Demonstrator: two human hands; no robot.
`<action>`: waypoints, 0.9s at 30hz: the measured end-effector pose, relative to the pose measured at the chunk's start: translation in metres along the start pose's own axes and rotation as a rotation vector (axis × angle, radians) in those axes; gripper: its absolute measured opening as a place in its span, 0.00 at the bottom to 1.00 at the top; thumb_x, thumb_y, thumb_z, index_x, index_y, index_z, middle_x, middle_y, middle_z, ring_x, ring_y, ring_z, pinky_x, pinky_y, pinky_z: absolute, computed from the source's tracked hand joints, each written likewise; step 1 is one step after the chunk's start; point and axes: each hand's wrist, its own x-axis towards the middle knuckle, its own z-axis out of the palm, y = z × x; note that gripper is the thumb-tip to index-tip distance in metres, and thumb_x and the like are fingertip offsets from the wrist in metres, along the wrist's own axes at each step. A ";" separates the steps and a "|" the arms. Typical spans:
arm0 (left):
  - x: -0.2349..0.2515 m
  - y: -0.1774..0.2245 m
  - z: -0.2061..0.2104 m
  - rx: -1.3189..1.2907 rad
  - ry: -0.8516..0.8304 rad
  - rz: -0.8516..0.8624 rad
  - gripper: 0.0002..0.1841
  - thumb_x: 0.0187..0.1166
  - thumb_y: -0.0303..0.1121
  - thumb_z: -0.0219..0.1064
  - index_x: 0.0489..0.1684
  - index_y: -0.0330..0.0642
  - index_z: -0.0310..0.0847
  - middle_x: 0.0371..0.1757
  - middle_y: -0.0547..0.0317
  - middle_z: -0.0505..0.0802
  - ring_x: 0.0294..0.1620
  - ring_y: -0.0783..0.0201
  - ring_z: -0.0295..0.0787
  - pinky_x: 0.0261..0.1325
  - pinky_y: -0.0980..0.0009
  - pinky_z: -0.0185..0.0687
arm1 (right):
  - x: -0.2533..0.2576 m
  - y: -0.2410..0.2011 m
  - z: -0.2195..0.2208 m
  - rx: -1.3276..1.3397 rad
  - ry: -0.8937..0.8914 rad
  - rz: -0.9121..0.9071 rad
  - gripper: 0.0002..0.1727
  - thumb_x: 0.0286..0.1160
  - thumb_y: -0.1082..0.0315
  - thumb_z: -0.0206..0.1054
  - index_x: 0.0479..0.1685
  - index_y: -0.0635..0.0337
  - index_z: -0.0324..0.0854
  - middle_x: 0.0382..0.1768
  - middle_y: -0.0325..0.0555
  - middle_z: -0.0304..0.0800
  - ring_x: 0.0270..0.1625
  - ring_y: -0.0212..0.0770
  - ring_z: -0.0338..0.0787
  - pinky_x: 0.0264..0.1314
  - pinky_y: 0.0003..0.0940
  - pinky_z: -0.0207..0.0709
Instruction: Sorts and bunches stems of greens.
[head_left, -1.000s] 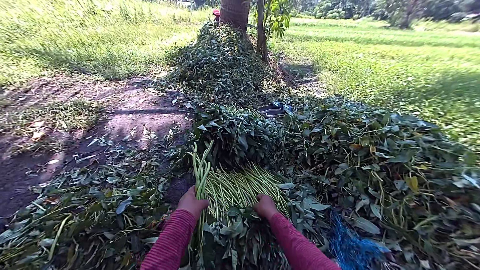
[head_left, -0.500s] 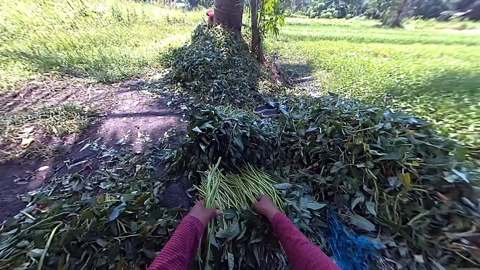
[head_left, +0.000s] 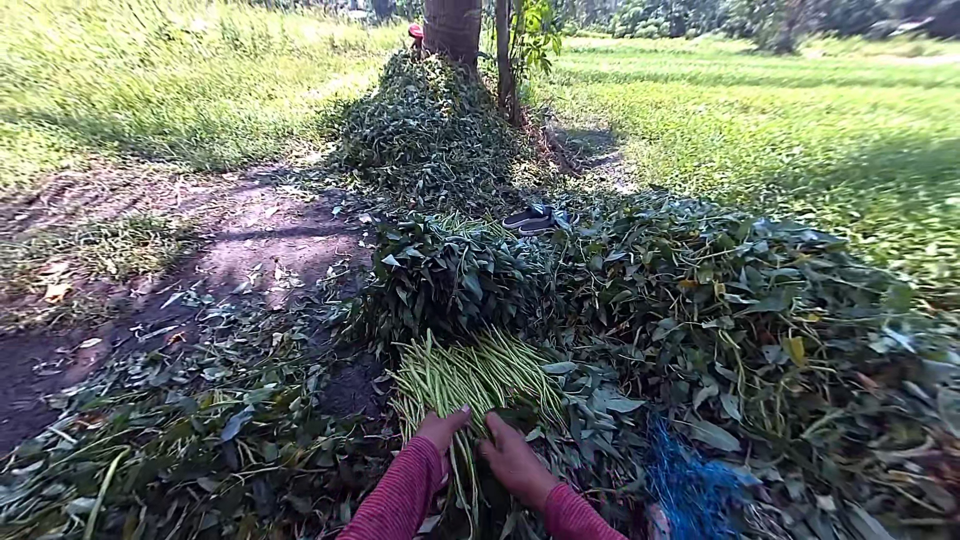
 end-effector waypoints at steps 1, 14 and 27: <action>-0.003 0.001 0.001 -0.064 0.003 0.005 0.35 0.80 0.38 0.73 0.83 0.33 0.60 0.70 0.36 0.83 0.69 0.47 0.83 0.68 0.48 0.81 | -0.003 -0.002 0.003 -0.006 -0.016 -0.010 0.22 0.88 0.62 0.55 0.75 0.64 0.69 0.59 0.60 0.87 0.62 0.54 0.89 0.69 0.55 0.80; -0.039 0.021 -0.028 -0.244 -0.303 0.042 0.18 0.89 0.24 0.57 0.74 0.33 0.64 0.51 0.41 0.96 0.49 0.51 0.97 0.54 0.57 0.92 | -0.018 -0.012 0.013 0.111 -0.213 -0.218 0.26 0.91 0.65 0.47 0.82 0.71 0.62 0.68 0.66 0.81 0.69 0.52 0.85 0.76 0.49 0.75; -0.035 0.014 -0.021 -0.128 0.003 0.072 0.24 0.90 0.34 0.59 0.82 0.37 0.62 0.58 0.41 0.88 0.54 0.53 0.90 0.55 0.55 0.87 | -0.026 -0.043 0.020 -0.074 0.039 -0.075 0.26 0.94 0.58 0.45 0.82 0.65 0.63 0.65 0.63 0.85 0.69 0.56 0.87 0.75 0.56 0.76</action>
